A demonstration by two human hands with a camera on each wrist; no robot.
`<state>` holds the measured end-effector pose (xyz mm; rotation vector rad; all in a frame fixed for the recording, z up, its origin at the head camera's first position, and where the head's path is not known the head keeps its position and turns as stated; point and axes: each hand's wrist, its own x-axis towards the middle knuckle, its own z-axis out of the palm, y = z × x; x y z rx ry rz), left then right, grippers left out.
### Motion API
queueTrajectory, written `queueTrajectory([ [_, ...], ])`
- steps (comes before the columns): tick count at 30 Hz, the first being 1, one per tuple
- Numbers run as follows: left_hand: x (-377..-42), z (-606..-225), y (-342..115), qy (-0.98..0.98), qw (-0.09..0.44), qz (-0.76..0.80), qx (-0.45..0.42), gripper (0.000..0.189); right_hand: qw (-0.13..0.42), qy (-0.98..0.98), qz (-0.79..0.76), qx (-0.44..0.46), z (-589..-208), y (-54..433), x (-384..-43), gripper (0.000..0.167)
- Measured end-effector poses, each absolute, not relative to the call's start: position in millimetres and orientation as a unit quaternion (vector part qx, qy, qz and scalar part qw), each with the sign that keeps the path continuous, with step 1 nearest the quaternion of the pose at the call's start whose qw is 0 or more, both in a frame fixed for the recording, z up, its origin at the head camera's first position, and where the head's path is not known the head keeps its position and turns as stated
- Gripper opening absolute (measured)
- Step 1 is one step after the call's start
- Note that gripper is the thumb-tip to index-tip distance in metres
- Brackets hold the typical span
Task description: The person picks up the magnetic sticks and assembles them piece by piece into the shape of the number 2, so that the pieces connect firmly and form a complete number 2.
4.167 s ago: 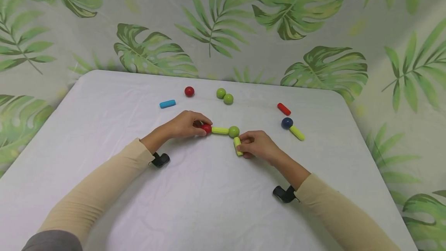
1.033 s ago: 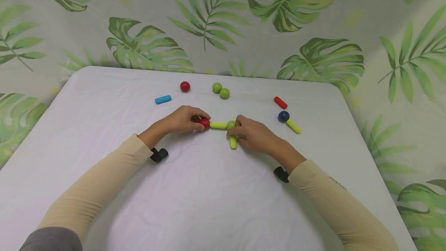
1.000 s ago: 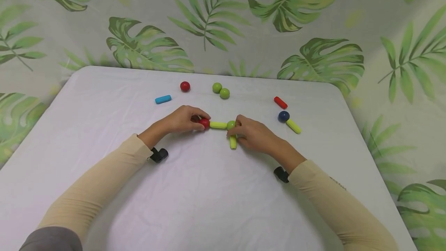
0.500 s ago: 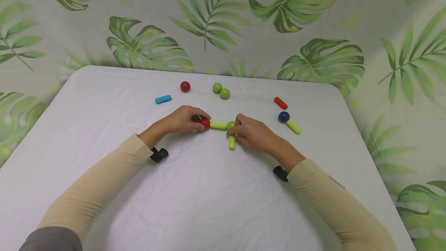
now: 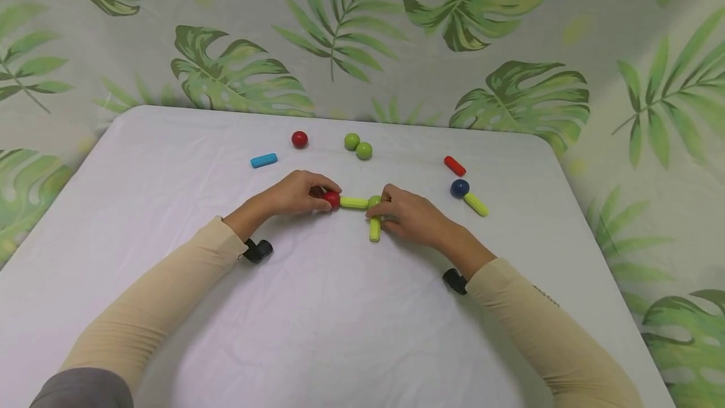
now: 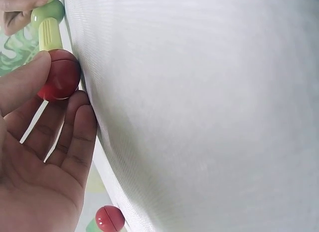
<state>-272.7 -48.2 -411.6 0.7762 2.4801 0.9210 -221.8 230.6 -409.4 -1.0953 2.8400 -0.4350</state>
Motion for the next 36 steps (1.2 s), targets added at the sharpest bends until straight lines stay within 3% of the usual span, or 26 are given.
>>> queueTrajectory([
  [6, -273, -411, -48, 0.884, 0.19, 0.326, 0.277, 0.038, 0.044, 0.933, -0.137, -0.331, -396, 243, -222, 0.037],
  [13, -274, -412, -48, 0.881, 0.179, 0.332, 0.285, 0.036, 0.014, 0.962, -0.146, -0.229, -362, 309, -237, 0.041],
  [19, -272, -411, -48, 0.881, 0.182, 0.33, 0.287, 0.037, 0.082, 0.977, -0.129, -0.148, -365, 348, -249, 0.043],
  [25, -272, -411, -48, 0.88, 0.184, 0.331, 0.287, 0.037, 0.123, 0.975, -0.126, -0.137, -379, 351, -257, 0.045],
  [36, -274, -413, -49, 0.878, 0.19, 0.335, 0.284, 0.037, 0.104, 0.976, -0.137, -0.132, -387, 346, -260, 0.038],
])
